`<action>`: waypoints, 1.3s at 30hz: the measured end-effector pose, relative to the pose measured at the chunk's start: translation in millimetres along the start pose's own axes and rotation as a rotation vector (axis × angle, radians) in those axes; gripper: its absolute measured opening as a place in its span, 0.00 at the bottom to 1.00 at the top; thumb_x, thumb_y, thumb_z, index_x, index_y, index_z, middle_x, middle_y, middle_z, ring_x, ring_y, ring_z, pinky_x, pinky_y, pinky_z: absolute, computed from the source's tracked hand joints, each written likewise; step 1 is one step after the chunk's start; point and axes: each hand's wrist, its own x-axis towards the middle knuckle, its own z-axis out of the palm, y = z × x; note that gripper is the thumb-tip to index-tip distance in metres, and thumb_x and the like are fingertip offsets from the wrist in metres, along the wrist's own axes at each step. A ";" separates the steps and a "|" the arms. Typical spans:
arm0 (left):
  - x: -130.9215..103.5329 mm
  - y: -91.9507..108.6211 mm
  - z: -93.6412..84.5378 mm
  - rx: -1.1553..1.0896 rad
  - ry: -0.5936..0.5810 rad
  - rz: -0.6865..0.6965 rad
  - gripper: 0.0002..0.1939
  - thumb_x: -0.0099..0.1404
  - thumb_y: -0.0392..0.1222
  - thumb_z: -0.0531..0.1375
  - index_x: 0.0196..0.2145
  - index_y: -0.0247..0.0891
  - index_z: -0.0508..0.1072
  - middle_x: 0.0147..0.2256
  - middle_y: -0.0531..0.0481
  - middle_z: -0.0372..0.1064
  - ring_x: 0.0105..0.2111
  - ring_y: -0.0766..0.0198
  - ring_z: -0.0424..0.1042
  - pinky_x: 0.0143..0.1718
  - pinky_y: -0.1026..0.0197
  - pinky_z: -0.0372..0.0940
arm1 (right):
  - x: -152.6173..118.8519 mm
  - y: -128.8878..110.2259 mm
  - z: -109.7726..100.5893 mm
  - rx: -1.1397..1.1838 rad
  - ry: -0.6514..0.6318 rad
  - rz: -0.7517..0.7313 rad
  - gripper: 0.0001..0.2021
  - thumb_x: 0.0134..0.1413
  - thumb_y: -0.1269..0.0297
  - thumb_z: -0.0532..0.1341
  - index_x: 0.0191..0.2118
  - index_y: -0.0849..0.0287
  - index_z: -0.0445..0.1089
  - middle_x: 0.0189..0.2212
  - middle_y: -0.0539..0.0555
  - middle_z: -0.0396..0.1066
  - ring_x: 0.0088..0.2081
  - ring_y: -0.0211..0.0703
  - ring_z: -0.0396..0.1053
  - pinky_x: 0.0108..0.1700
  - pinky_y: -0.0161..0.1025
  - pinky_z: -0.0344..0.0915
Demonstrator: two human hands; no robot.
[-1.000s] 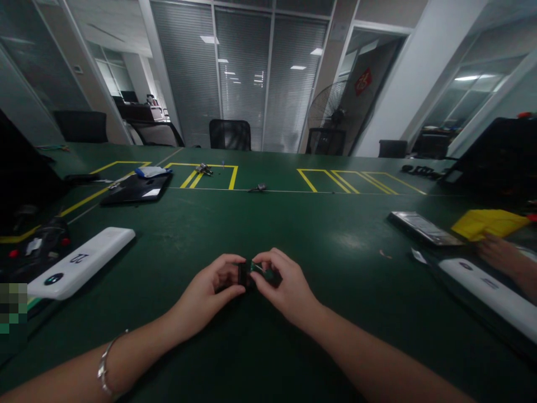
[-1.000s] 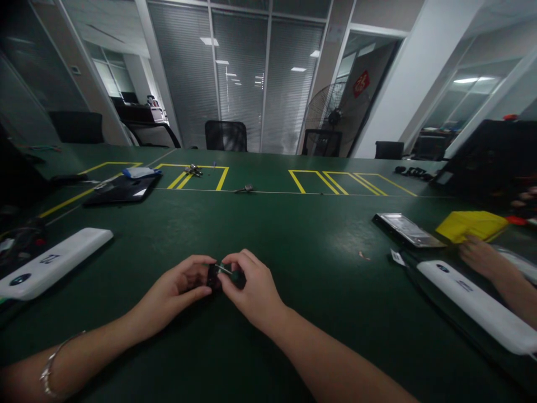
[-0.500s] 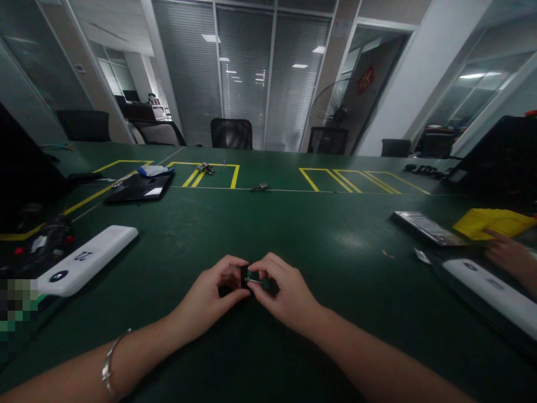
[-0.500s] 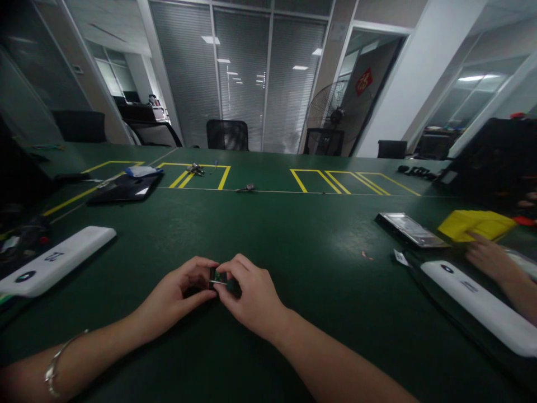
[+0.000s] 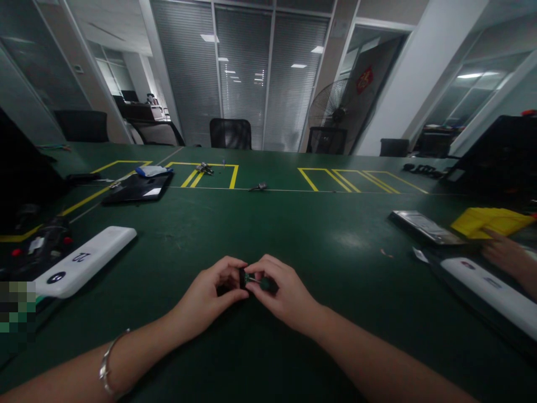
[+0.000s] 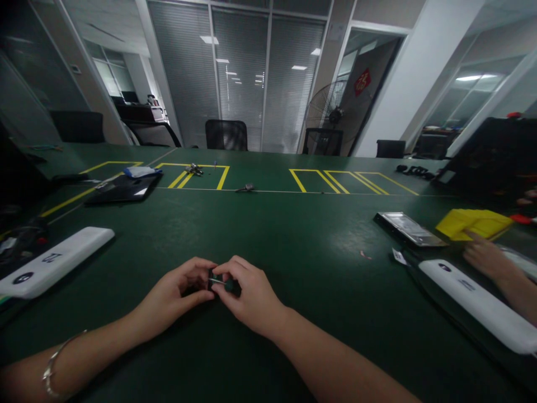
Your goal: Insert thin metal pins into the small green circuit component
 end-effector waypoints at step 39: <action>0.5 -1.3 -1.6 -0.091 0.024 0.077 0.12 0.63 0.34 0.57 0.45 0.38 0.70 0.36 0.49 0.72 0.36 0.60 0.70 0.39 0.59 0.64 | 0.2 -3.6 0.5 0.093 0.087 -0.053 0.09 0.60 0.69 0.57 0.45 0.56 0.70 0.35 0.52 0.67 0.35 0.40 0.67 0.39 0.36 0.64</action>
